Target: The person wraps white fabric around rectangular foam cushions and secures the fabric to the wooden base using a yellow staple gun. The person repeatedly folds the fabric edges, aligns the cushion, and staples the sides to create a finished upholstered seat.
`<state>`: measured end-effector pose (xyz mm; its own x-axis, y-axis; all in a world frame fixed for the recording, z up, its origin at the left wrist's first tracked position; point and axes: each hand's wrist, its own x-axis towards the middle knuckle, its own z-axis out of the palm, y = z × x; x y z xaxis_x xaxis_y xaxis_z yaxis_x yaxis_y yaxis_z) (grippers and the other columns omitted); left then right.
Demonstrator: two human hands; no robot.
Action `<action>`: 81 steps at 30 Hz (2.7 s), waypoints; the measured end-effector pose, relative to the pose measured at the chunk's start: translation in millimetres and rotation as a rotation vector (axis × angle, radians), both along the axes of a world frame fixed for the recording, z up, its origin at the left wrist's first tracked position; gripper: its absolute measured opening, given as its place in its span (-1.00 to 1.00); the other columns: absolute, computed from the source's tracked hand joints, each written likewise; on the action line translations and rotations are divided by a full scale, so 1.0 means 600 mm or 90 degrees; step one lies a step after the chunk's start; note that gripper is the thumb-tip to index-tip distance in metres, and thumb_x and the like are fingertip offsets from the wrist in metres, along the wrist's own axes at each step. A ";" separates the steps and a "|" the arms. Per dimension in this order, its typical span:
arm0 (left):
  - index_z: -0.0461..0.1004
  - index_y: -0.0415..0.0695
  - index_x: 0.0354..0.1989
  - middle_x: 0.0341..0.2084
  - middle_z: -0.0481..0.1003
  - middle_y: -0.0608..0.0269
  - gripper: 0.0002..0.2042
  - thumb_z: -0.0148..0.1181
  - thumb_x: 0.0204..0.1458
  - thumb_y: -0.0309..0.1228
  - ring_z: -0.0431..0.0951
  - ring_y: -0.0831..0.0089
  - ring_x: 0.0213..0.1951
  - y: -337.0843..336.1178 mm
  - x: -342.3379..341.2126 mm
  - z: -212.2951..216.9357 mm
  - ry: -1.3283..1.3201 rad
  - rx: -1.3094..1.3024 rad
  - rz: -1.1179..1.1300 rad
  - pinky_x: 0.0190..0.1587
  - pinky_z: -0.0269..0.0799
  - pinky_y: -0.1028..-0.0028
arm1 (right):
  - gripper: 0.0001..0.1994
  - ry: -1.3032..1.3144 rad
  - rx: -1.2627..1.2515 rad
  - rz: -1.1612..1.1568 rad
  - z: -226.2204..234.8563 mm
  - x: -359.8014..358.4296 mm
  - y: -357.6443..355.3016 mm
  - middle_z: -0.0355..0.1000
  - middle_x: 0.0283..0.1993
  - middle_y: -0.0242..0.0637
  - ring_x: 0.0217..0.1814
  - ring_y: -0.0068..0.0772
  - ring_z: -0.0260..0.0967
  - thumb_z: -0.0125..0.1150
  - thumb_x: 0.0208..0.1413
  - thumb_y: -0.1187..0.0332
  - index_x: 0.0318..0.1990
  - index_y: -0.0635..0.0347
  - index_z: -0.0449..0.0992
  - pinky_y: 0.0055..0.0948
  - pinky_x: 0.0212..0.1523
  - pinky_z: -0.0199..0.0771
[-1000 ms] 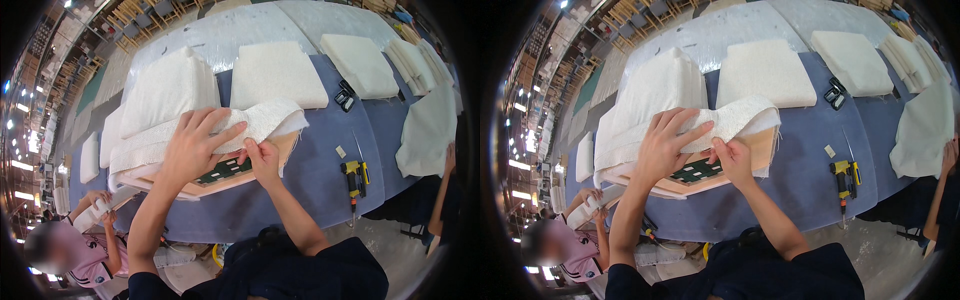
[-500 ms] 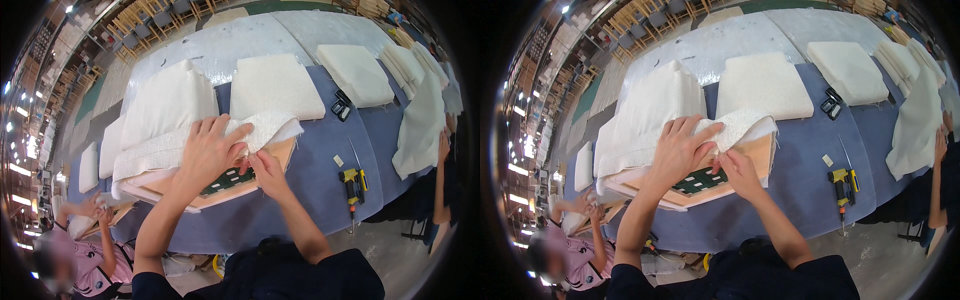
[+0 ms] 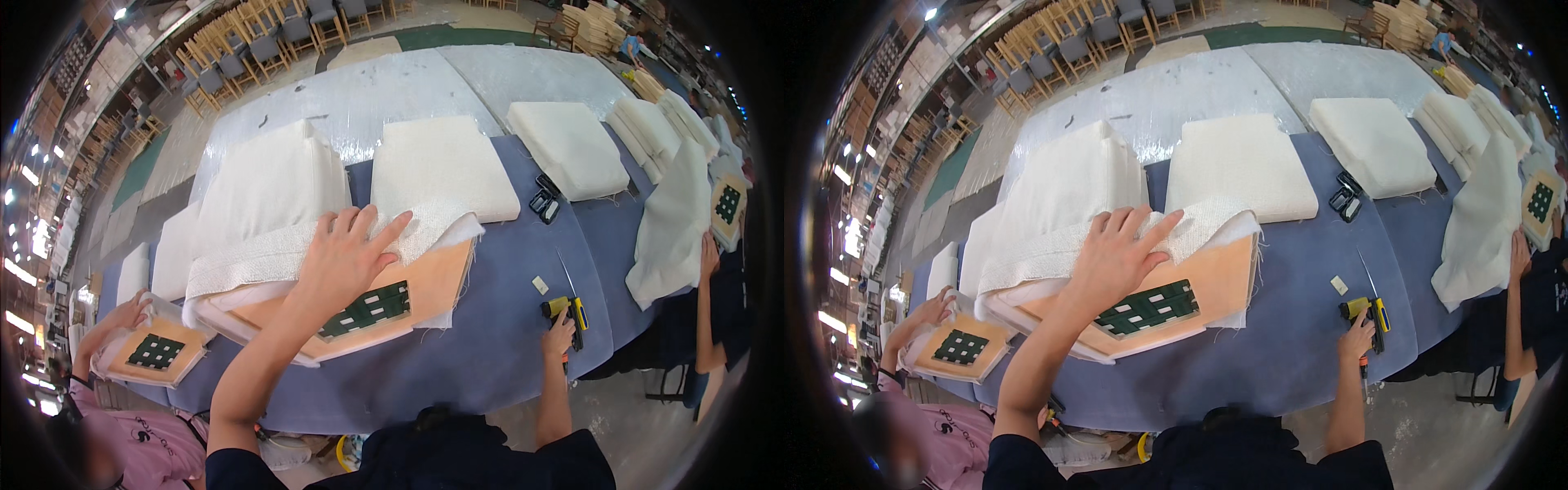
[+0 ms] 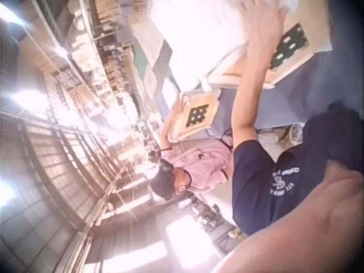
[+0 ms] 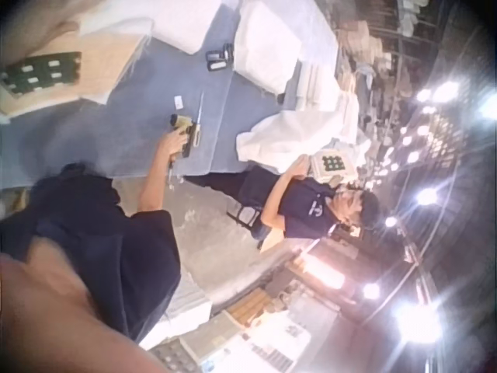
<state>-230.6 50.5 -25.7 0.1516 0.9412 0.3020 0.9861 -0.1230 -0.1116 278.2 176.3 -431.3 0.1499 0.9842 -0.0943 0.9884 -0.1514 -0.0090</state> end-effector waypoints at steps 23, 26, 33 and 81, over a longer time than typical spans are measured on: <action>0.52 0.31 0.32 0.17 0.51 0.16 -0.55 0.36 0.25 -0.19 0.51 0.13 0.22 -0.005 0.006 0.001 -0.013 0.016 -0.037 0.24 0.38 0.09 | -0.35 0.678 0.216 0.667 0.554 -0.432 -0.120 0.67 -0.20 -0.05 -0.23 0.08 0.67 0.67 -0.18 0.23 0.15 0.20 0.61 -0.23 -0.23 0.65; 0.53 0.31 0.32 0.18 0.51 0.15 -0.55 0.36 0.24 -0.24 0.51 0.13 0.22 -0.006 0.010 0.005 -0.013 0.004 -0.032 0.25 0.37 0.10 | -0.33 0.684 0.232 0.686 0.542 -0.447 -0.115 0.68 -0.22 -0.13 -0.23 0.04 0.68 0.70 -0.20 0.22 0.14 0.19 0.60 -0.15 -0.22 0.64; 0.54 0.33 0.31 0.16 0.52 0.16 -0.55 0.37 0.24 -0.28 0.53 0.13 0.19 0.010 0.001 -0.005 -0.011 0.003 -0.029 0.21 0.40 0.10 | -0.34 0.591 0.157 0.645 0.543 -0.451 -0.112 0.67 -0.25 -0.05 -0.23 0.12 0.66 0.74 -0.27 0.20 0.04 0.18 0.59 -0.05 -0.22 0.63; 0.09 -0.32 0.64 0.60 0.20 -0.01 0.09 0.32 0.12 0.25 0.15 0.15 0.61 -0.531 0.456 -0.186 -1.112 0.283 0.144 0.61 -0.06 0.21 | -0.75 0.868 0.469 1.199 0.593 -0.368 -0.252 0.75 -0.09 -0.41 0.00 -0.12 0.58 0.10 0.27 0.19 -0.30 0.09 0.65 -0.14 0.22 0.26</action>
